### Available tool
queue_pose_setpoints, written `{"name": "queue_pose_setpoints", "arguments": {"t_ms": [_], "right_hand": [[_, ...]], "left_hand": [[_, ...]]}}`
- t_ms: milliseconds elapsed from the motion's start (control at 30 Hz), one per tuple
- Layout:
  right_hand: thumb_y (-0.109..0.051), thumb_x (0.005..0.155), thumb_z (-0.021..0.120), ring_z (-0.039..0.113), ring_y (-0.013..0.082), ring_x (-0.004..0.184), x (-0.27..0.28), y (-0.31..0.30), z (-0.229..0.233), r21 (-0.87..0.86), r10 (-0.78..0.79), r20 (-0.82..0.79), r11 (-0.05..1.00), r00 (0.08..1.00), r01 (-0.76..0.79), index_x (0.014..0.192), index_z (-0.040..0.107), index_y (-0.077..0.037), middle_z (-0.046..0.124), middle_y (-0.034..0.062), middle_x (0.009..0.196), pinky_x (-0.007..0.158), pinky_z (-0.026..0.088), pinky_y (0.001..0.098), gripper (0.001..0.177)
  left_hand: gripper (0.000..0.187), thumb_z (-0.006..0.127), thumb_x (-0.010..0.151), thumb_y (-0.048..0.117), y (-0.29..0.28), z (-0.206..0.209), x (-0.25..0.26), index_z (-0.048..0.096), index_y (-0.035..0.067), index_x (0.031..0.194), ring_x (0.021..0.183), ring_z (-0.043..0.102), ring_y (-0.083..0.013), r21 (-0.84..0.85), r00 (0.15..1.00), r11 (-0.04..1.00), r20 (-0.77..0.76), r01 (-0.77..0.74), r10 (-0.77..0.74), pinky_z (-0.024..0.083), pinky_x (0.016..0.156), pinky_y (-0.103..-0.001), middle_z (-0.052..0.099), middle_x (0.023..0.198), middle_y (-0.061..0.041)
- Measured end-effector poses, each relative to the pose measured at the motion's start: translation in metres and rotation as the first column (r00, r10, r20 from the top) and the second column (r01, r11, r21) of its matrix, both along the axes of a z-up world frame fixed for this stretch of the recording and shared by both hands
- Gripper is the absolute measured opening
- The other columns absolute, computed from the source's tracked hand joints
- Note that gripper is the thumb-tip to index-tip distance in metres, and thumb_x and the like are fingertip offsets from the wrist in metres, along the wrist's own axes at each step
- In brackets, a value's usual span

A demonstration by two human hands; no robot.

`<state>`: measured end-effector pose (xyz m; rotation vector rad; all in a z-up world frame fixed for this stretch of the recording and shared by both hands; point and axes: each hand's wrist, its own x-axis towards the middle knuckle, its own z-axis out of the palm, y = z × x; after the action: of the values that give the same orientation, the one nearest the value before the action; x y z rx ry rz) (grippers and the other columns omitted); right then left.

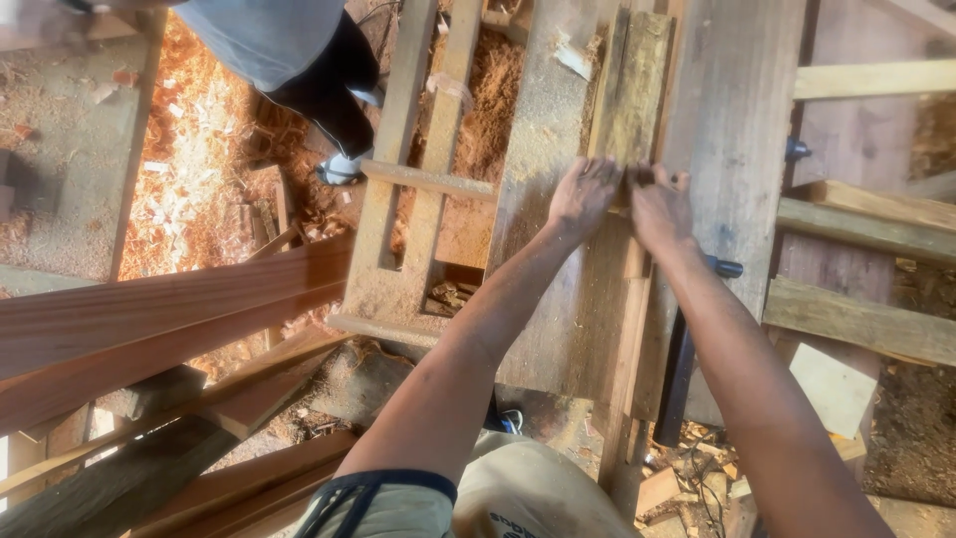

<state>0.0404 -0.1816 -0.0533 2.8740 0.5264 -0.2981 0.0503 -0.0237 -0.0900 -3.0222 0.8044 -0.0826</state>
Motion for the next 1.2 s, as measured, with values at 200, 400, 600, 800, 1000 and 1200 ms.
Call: {"name": "queue_pose_setpoints", "arguments": {"t_ms": [200,400,600,800,1000,1200], "right_hand": [[-0.018,0.096,0.066,0.045,0.0269,0.137,-0.002,0.004,0.009,0.002,-0.007,-0.016,1.000,1.000,0.008,0.151,0.048,-0.008,0.060,0.0149,0.147,0.104,0.030,0.0505,0.058],[-0.017,0.096,0.067,0.047,0.0261,0.136,0.002,0.003,0.003,-0.019,0.019,0.018,1.000,1.000,-0.019,0.150,0.051,-0.010,0.061,0.0123,0.147,0.103,0.032,0.0498,0.056],[-0.016,0.095,0.069,0.049,0.0270,0.134,0.014,-0.004,-0.005,0.025,0.009,0.010,1.000,1.000,-0.009,0.147,0.054,-0.010,0.063,0.0131,0.143,0.102,0.030,0.0496,0.055],[-0.026,0.090,0.074,0.050,0.0272,0.133,0.021,-0.009,-0.008,0.030,0.007,0.020,1.000,1.000,-0.007,0.147,0.052,-0.011,0.062,0.0130,0.145,0.103,0.030,0.0503,0.063],[-0.025,0.087,0.075,0.049,0.0277,0.134,0.026,-0.010,-0.008,-0.018,0.009,-0.007,1.000,1.000,-0.009,0.154,0.047,-0.005,0.059,0.0135,0.150,0.102,0.030,0.0526,0.076],[-0.033,0.084,0.077,0.049,0.0283,0.134,0.038,-0.009,-0.011,-0.036,0.021,-0.026,0.999,0.999,-0.022,0.157,0.044,-0.003,0.059,0.0144,0.152,0.101,0.028,0.0545,0.086]], "left_hand": [[0.039,0.064,0.089,0.012,-0.001,0.002,-0.003,0.065,0.014,0.128,0.116,0.051,-0.0178,0.024,0.998,0.999,0.041,0.045,-0.046,0.031,0.097,-0.037,0.065,0.124,-0.001],[0.032,0.062,0.091,0.016,-0.004,-0.001,-0.005,0.069,0.014,0.123,0.117,0.053,-0.0174,-0.045,0.998,0.998,0.055,0.044,-0.042,0.033,0.101,-0.036,0.068,0.123,-0.001],[0.031,0.065,0.092,0.012,-0.008,0.011,0.001,0.070,0.015,0.122,0.117,0.051,-0.0186,0.057,0.999,0.998,0.013,0.032,-0.033,0.034,0.098,-0.036,0.064,0.126,-0.001],[0.037,0.069,0.092,0.017,0.015,0.049,-0.004,0.067,0.020,0.128,0.125,0.046,-0.0212,-0.038,0.997,0.998,-0.055,-0.049,0.047,0.037,0.102,-0.037,0.056,0.137,0.000],[0.055,0.059,0.098,0.028,0.078,0.031,-0.051,0.047,0.009,0.149,0.139,0.046,-0.0297,-0.403,0.766,0.651,-0.316,-0.643,0.560,0.030,0.119,-0.050,0.054,0.148,-0.019],[0.063,0.028,0.108,0.047,0.103,0.021,-0.101,0.035,-0.002,0.147,0.129,0.042,-0.0306,-0.109,0.457,0.480,-0.542,-0.870,0.706,0.026,0.105,-0.043,0.052,0.140,-0.021]]}}
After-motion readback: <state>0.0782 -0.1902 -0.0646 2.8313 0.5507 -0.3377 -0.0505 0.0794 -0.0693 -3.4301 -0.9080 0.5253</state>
